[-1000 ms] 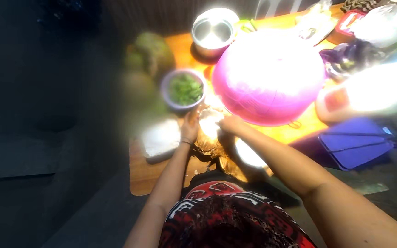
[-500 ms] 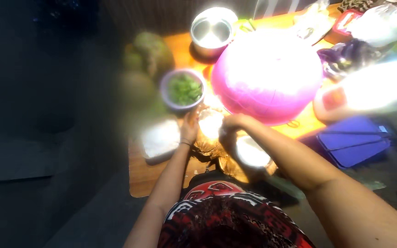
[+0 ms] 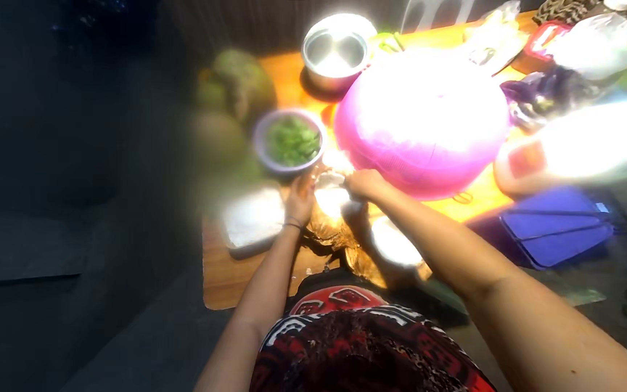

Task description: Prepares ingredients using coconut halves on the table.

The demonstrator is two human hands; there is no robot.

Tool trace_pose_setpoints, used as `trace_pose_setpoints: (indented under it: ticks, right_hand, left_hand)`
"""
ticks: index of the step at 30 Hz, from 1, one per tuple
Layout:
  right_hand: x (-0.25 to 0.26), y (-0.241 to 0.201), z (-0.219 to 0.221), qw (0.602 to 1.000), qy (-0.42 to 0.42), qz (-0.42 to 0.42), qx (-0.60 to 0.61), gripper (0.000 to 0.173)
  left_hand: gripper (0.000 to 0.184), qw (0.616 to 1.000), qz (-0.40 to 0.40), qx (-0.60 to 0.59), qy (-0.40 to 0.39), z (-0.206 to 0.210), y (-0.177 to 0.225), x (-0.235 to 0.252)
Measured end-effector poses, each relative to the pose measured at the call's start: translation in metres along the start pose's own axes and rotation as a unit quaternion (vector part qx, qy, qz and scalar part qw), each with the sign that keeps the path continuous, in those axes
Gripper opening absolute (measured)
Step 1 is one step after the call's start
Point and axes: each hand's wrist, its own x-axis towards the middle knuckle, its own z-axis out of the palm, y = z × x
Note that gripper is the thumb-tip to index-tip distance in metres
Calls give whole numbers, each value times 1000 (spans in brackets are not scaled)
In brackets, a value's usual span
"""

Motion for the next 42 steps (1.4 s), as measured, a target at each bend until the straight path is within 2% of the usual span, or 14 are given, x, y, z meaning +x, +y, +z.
trace_pose_setpoints:
  ticks: [3, 6, 9, 12, 15, 18, 20, 23, 26, 28, 32, 34, 38, 42]
  right_hand:
    - [2, 4, 20, 999, -38, 10, -8, 32]
    - [-9, 1, 2, 996, -74, 16, -45, 25]
    - [-9, -1, -10, 998, -41, 11, -38, 25]
    - [1, 6, 5, 999, -24, 19, -19, 24]
    - [0, 24, 7, 1000, -27, 2, 11, 25]
    - [-16, 46, -6, 998, 9, -30, 48, 25]
    - [-30, 47, -11, 999, -14, -31, 33, 23]
    - [-25, 32, 7, 998, -40, -26, 28, 23]
    - [1, 26, 28, 996, 23, -25, 82, 25]
    - [-3, 30, 16, 994, 46, -30, 99, 26]
    - [-29, 27, -12, 999, -34, -33, 24, 20]
    - [-23, 16, 0, 998, -47, -14, 27, 20]
    - [23, 27, 35, 995, 25, -41, 93, 23]
    - [26, 36, 29, 994, -50, -63, 78, 21]
  left_hand:
    - [58, 1000, 0, 5, 0, -1, -2, 0]
    - [59, 1000, 7, 2, 0, 0, 0, 0]
    - [58, 1000, 6, -2, 1, 1, -2, 1]
    - [56, 1000, 3, 7, -1, -1, 1, 1]
    - [56, 1000, 6, 8, 1, 0, 1, 0]
    - [58, 1000, -1, -1, -3, 0, 0, 0]
    - [58, 1000, -4, 1, -3, 0, -1, 1]
    - [58, 1000, -5, -3, -4, 0, 0, 0]
    - [58, 1000, 7, -2, 5, 2, -1, 0]
    - [59, 1000, 7, -4, 9, 1, -2, 1]
    - [58, 1000, 8, -1, 7, 1, -3, -1]
    - [58, 1000, 8, -5, 10, 2, -2, -1]
    - [59, 1000, 6, 2, 14, 3, -1, 2]
    - [58, 1000, 16, -7, 14, 2, -2, -1]
